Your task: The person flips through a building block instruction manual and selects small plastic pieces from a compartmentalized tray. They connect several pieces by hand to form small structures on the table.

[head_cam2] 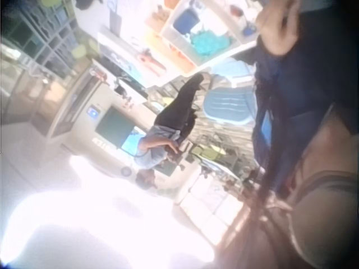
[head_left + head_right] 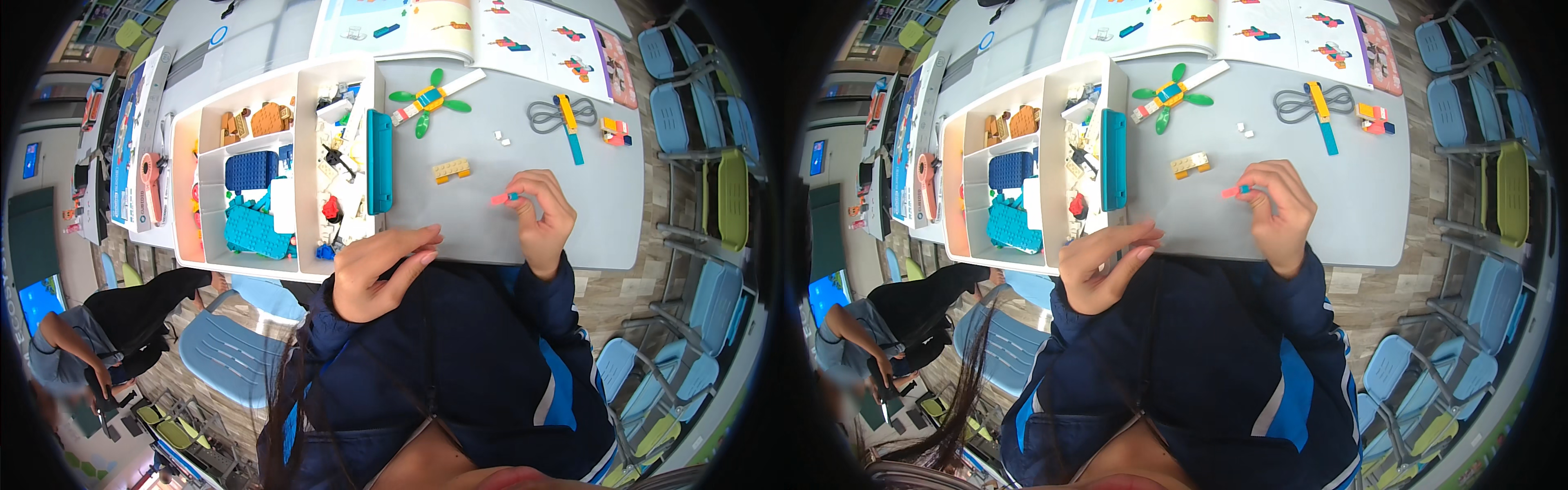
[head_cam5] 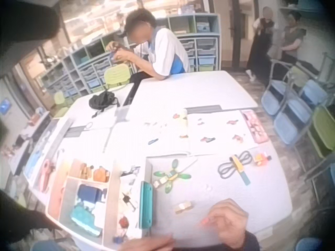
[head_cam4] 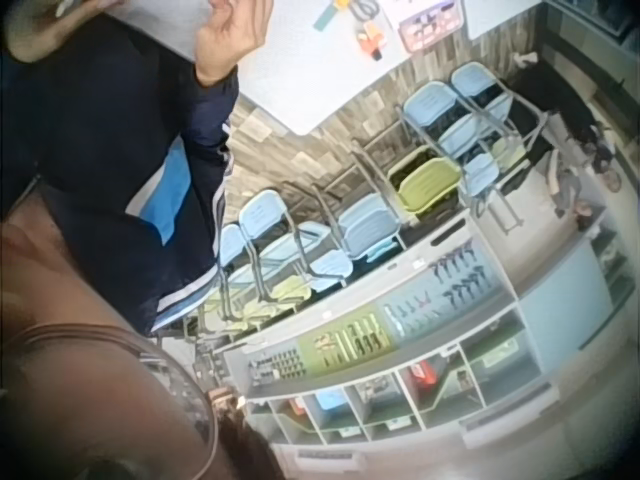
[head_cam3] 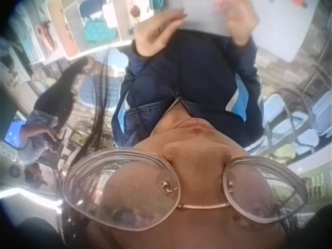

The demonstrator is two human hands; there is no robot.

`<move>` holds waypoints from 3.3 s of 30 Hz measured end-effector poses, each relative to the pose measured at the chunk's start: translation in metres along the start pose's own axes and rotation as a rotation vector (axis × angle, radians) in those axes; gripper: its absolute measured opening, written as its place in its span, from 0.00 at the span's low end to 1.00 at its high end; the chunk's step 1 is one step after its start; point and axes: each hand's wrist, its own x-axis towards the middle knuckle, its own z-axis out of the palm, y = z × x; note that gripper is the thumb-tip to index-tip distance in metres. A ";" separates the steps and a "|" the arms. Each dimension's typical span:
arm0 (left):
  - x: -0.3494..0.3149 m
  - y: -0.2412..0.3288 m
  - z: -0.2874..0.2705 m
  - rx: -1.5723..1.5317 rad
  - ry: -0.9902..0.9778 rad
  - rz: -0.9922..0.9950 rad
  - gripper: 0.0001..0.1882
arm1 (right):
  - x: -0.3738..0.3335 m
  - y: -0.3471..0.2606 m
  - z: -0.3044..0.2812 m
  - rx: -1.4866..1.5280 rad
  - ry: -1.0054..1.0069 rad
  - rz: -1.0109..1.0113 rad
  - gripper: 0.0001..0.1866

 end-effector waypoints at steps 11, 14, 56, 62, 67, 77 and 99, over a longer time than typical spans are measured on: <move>-0.007 0.024 -0.038 -0.533 0.245 0.479 0.06 | -0.004 0.035 0.018 -0.359 -0.144 -0.042 0.10; -0.003 0.055 -0.032 -0.753 0.266 0.637 0.14 | -0.006 0.033 0.017 -0.331 -0.113 0.008 0.11; -0.027 0.179 -0.069 -0.972 0.181 -0.022 0.24 | -0.006 0.039 0.014 -0.217 -0.093 -0.009 0.14; -0.034 0.146 -0.073 -0.975 0.055 0.201 0.27 | -0.006 0.039 0.016 -0.207 -0.100 -0.010 0.14; -0.030 0.123 -0.082 -0.958 -0.060 0.308 0.30 | -0.007 0.040 0.016 -0.199 -0.103 -0.011 0.14; -0.019 0.108 -0.106 -0.831 -0.154 0.427 0.35 | -0.006 0.041 0.015 -0.220 -0.129 -0.029 0.13; -0.052 0.120 -0.117 -1.285 -0.366 0.336 0.37 | -0.007 0.046 0.016 -0.230 -0.130 -0.024 0.12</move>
